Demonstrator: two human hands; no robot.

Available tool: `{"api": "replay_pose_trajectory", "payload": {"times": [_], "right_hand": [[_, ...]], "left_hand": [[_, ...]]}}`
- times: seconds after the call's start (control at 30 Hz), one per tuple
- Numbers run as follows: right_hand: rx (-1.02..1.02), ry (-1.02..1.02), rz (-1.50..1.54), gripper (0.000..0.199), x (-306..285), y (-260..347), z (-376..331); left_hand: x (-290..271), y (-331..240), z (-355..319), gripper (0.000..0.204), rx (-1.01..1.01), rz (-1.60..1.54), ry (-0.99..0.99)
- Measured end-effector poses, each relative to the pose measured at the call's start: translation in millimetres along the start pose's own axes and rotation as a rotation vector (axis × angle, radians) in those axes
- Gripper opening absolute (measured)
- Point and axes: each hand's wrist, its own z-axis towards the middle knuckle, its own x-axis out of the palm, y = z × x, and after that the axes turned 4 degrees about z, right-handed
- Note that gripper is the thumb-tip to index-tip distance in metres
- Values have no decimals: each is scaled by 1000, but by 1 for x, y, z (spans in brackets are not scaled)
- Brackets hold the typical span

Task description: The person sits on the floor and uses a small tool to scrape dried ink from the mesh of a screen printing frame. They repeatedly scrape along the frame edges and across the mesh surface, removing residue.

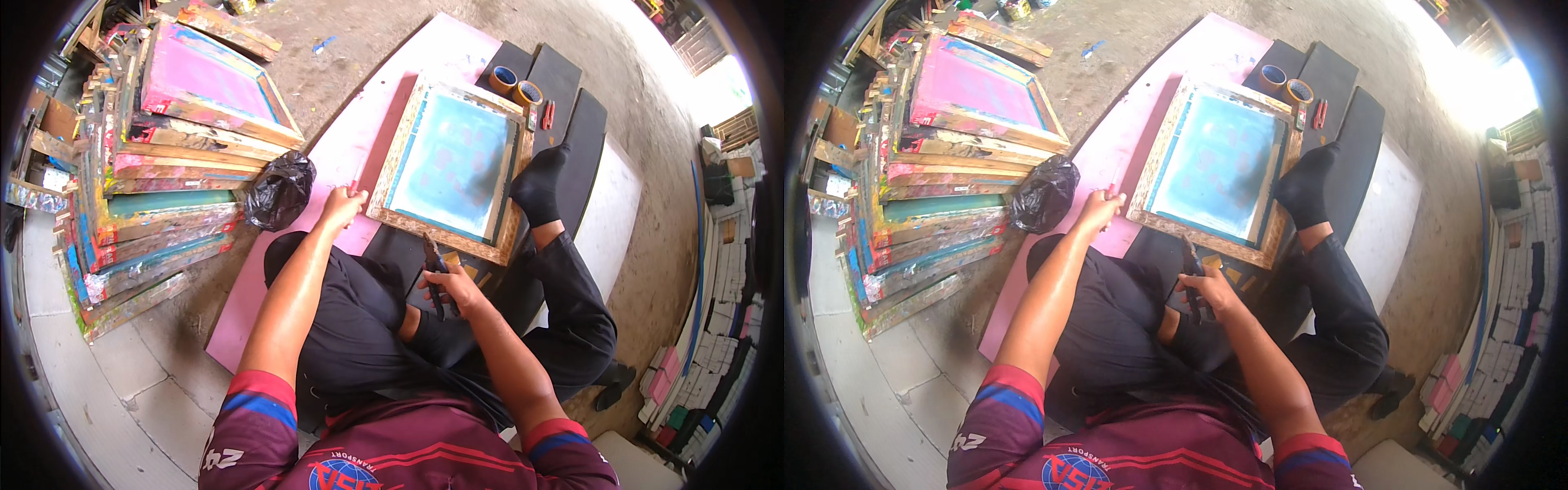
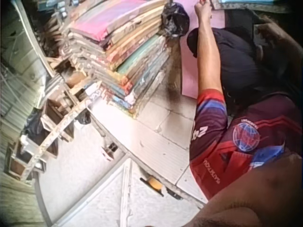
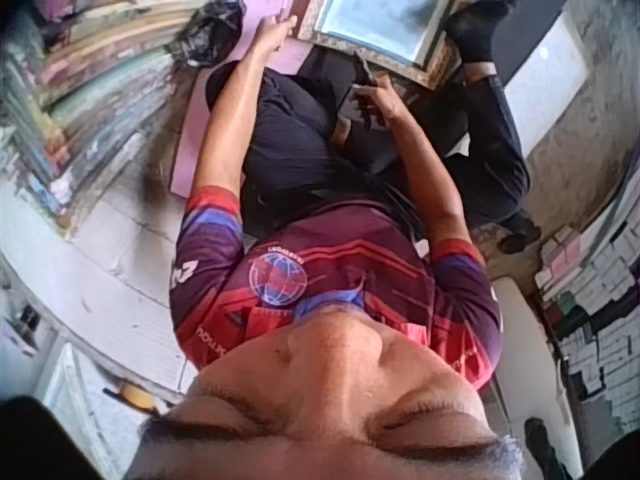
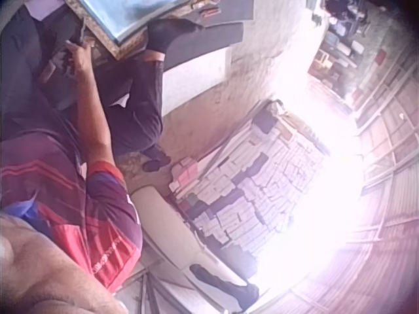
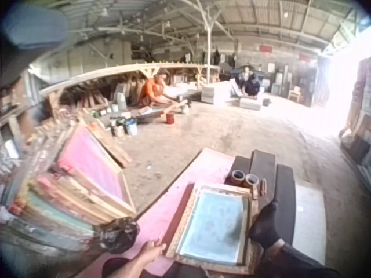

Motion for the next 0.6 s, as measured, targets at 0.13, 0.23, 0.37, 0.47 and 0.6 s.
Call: {"api": "replay_pose_trajectory", "payload": {"times": [0.13, 0.23, 0.37, 0.47, 0.6], "right_hand": [[17, 22, 170, 44, -21, -10, -12], [46, -9, 144, 43, -24, -12, -13], [69, -59, 83, 41, -22, -3, -15], [68, -78, 34, 41, -23, 0, -13], [81, -79, -15, 42, -29, 2, -4]], "left_hand": [[-10, 2, 14, 27, -30, -62, -100], [-13, 2, 18, 28, -36, -3, -150], [-15, 5, 20, 26, -75, 24, -163], [-14, 2, 18, 24, -84, 15, -166], [-13, 3, 19, 24, -71, 39, -175]]}}
